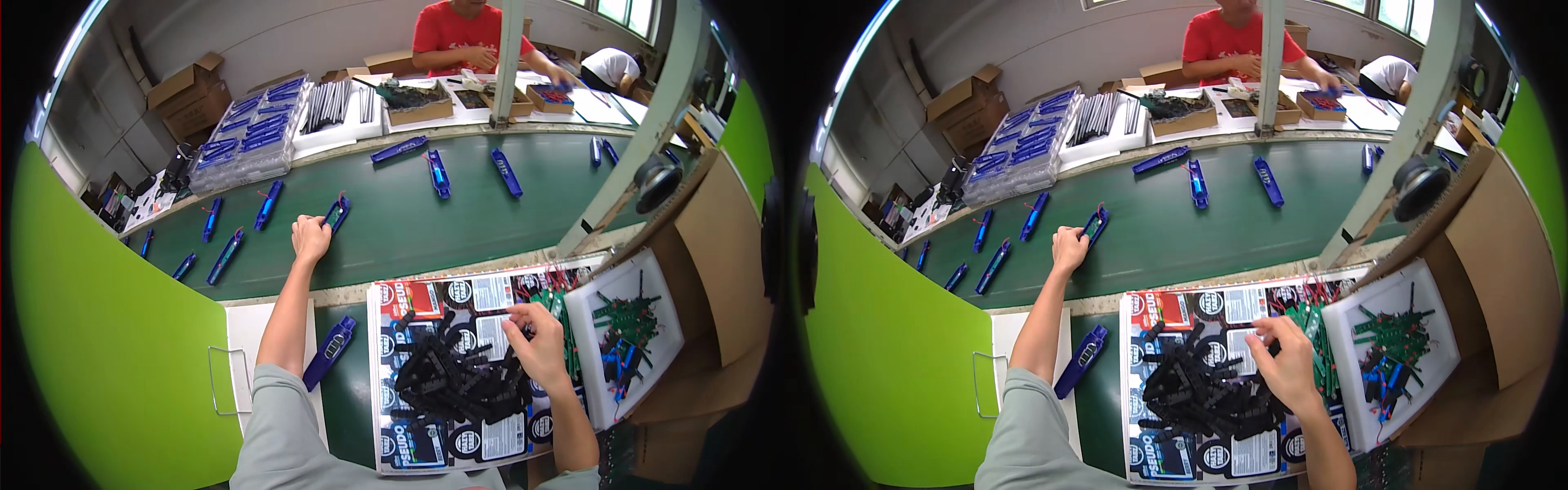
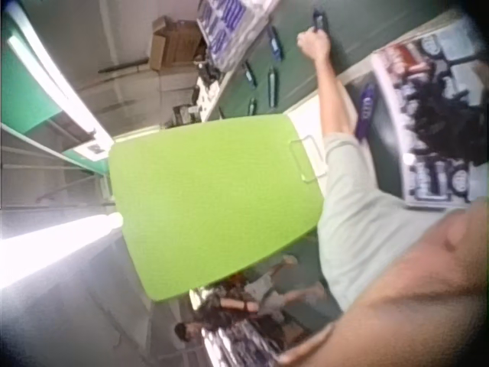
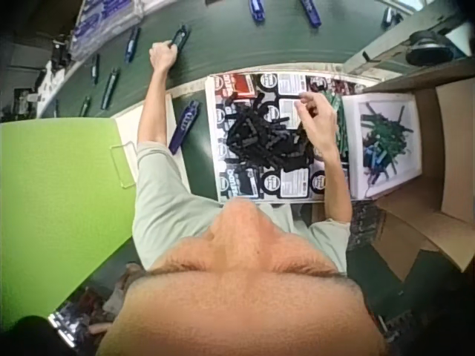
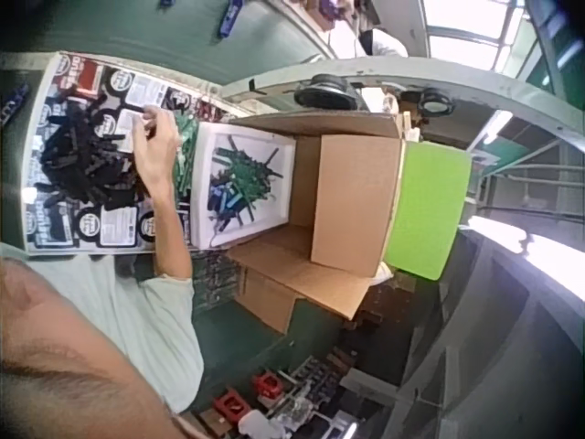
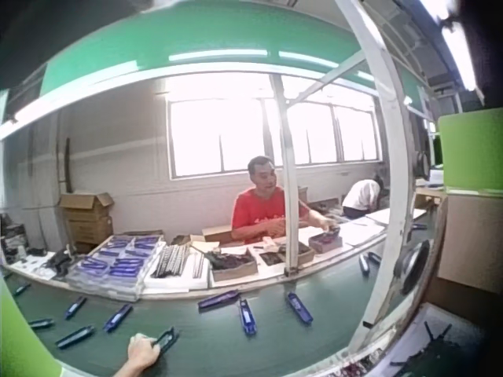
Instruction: The person assembles small electronic devices by inserting green circuit boards into blue plastic casings. They pick up a casing, insert a board, and place the finished unit on a green conveyor belt. The process is repeated continuously throughout the clip.
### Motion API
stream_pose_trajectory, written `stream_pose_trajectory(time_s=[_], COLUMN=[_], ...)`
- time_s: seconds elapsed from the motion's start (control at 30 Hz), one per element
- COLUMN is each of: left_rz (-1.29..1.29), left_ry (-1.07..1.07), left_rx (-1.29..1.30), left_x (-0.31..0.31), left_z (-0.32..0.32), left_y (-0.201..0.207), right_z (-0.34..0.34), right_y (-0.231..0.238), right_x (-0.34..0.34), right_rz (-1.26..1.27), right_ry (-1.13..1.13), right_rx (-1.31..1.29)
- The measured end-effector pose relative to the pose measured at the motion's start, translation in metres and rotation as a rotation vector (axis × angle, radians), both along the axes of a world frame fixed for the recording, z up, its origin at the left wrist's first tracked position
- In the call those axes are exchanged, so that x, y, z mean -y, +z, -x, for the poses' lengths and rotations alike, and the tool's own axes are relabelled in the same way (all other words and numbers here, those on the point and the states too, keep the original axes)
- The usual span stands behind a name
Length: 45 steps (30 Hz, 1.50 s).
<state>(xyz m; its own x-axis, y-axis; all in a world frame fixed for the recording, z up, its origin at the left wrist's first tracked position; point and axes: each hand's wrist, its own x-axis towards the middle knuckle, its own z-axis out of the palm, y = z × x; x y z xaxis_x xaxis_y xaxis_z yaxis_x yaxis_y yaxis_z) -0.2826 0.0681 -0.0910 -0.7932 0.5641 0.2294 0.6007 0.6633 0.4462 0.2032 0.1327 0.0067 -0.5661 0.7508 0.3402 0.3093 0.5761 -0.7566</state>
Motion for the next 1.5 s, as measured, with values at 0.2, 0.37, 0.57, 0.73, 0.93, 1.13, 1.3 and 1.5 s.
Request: stream_pose_trajectory(time_s=[0.2,0.37,0.57,0.73,0.93,1.13,1.3,1.5], left_rz=[-0.143,-0.082,0.15,0.031,-0.139,-0.275,-0.672,-0.826], left_ry=[0.004,-0.134,-0.158,-0.346,-0.481,-0.428,-0.6,-0.631], left_rx=[-0.141,-0.46,-0.313,-0.483,-0.263,0.517,0.895,1.032], left_x=[-0.015,-0.138,-0.204,-0.17,-0.132,-0.11,-0.052,0.018], left_z=[0.009,0.007,0.013,0.003,-0.005,-0.009,-0.105,-0.217], left_y=[0.03,0.018,-0.003,0.01,-0.003,0.005,0.051,0.074], right_z=[0.003,0.008,-0.008,-0.028,-0.068,-0.143,-0.182,-0.108], right_y=[0.004,0.005,0.012,0.013,0.027,0.044,0.05,0.033], right_x=[-0.007,-0.001,0.006,0.003,0.002,-0.032,-0.072,-0.029], right_rz=[-0.009,0.031,0.029,0.045,0.014,-0.249,-0.339,-0.399], right_ry=[0.021,-0.003,-0.01,-0.003,-0.097,-0.48,-0.578,-0.083], right_rx=[0.006,0.083,0.091,0.046,0.056,0.155,0.309,0.301])
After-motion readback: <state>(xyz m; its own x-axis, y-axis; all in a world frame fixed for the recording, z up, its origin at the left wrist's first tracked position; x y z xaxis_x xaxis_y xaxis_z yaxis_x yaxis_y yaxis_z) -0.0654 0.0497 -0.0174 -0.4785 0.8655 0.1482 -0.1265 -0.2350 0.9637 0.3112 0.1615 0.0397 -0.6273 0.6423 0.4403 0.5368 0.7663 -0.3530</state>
